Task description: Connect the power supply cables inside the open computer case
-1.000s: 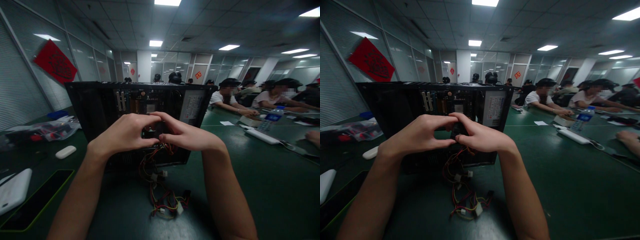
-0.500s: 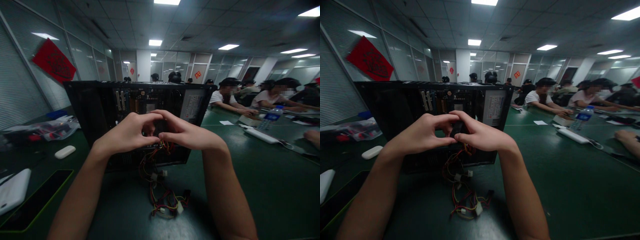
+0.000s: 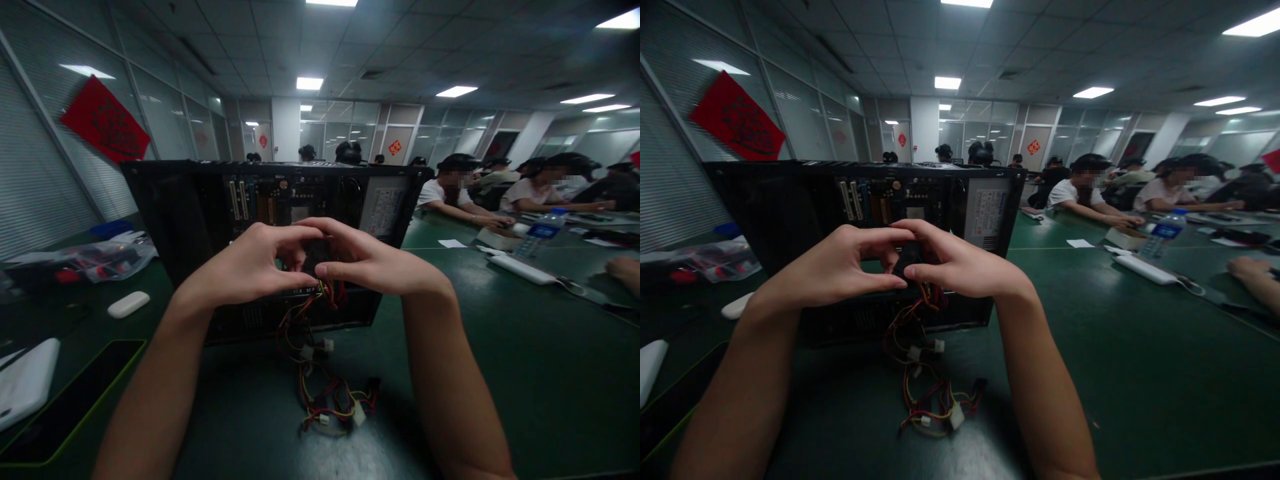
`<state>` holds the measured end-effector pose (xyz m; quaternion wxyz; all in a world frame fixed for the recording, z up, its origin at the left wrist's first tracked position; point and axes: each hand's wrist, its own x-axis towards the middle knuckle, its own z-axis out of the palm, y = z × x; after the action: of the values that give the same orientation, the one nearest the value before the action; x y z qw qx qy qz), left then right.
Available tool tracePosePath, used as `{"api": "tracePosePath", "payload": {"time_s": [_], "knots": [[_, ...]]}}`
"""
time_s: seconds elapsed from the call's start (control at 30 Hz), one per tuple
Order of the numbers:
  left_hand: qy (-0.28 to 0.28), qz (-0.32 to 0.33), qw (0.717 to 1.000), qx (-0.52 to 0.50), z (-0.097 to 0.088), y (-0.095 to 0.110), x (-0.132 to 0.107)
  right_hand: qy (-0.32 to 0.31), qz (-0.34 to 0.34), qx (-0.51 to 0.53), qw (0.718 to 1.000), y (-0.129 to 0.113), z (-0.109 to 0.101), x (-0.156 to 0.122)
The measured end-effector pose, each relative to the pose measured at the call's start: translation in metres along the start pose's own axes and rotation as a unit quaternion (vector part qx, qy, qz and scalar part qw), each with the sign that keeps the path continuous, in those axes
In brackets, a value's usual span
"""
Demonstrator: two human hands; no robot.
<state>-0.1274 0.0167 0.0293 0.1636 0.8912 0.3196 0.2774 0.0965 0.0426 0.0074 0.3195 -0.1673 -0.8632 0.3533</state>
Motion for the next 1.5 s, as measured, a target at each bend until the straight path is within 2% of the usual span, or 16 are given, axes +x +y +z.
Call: {"api": "tracePosePath", "payload": {"time_s": [0.4,1.5], "knots": [[-0.011,-0.028,0.998,-0.048,-0.0009,-0.0027,0.0003,-0.002,0.004,0.069,0.998,0.0048,-0.0019,0.0037],[-0.027,-0.041,0.995,-0.09,-0.001,-0.0073,0.0007,0.004,0.044,0.128,0.991,0.0085,-0.0048,0.0065]]}}
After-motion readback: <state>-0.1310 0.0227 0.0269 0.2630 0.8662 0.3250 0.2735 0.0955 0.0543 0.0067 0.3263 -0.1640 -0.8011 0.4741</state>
